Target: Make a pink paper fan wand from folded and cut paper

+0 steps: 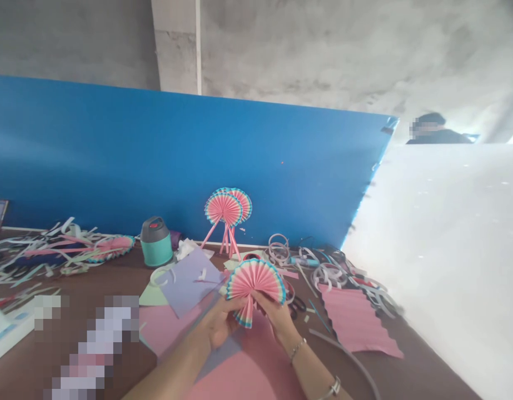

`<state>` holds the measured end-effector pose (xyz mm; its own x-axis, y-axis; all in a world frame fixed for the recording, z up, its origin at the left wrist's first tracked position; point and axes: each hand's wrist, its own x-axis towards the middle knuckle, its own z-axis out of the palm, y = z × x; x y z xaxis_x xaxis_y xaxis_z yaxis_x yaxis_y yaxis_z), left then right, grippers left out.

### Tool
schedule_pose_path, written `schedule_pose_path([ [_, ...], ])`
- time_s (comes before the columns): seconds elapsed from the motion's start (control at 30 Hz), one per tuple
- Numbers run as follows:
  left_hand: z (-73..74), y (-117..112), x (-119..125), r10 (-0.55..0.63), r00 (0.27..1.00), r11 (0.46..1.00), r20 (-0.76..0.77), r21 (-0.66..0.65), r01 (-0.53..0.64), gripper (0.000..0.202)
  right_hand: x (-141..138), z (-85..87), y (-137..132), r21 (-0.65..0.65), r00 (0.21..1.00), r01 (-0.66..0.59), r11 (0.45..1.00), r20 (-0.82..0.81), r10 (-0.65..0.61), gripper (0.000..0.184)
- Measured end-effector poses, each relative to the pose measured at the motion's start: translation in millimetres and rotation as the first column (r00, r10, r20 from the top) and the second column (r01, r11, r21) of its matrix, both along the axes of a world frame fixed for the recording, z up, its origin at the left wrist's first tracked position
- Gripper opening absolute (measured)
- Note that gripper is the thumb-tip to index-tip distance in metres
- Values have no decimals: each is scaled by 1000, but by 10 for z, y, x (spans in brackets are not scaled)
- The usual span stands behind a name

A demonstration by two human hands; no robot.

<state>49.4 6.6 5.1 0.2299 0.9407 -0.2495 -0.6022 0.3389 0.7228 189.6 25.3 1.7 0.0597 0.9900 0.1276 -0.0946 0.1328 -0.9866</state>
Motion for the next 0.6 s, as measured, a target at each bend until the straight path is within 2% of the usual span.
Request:
schedule_pose_path([
  [0.07, 49, -20, -2, -11, 1000, 1000, -1, 12, 11, 37, 12, 17, 5, -25, 1000, -5, 1000, -28, 4, 41],
  [0.2, 115, -55, -1, -18, 1000, 1000, -2, 17, 19, 37, 32, 81, 15, -30, 994, -96, 995, -55, 94, 42],
  [0.33, 82, -47, -11, -22, 1000, 1000, 2, 15, 22, 35, 49, 113, 21, -25, 992, -125, 992, -26, 124, 42],
  [0.47, 33, -14, -15, 9, 1000, 999, -15, -53, -10, 28, 62, 74, 37, -70, 995, -91, 993, -32, 89, 40],
  [0.6, 80, -29, 9, 64, 996, 998, -68, 12, -63, 29, 63, 26, 41, -103, 994, -113, 988, -6, 112, 38],
])
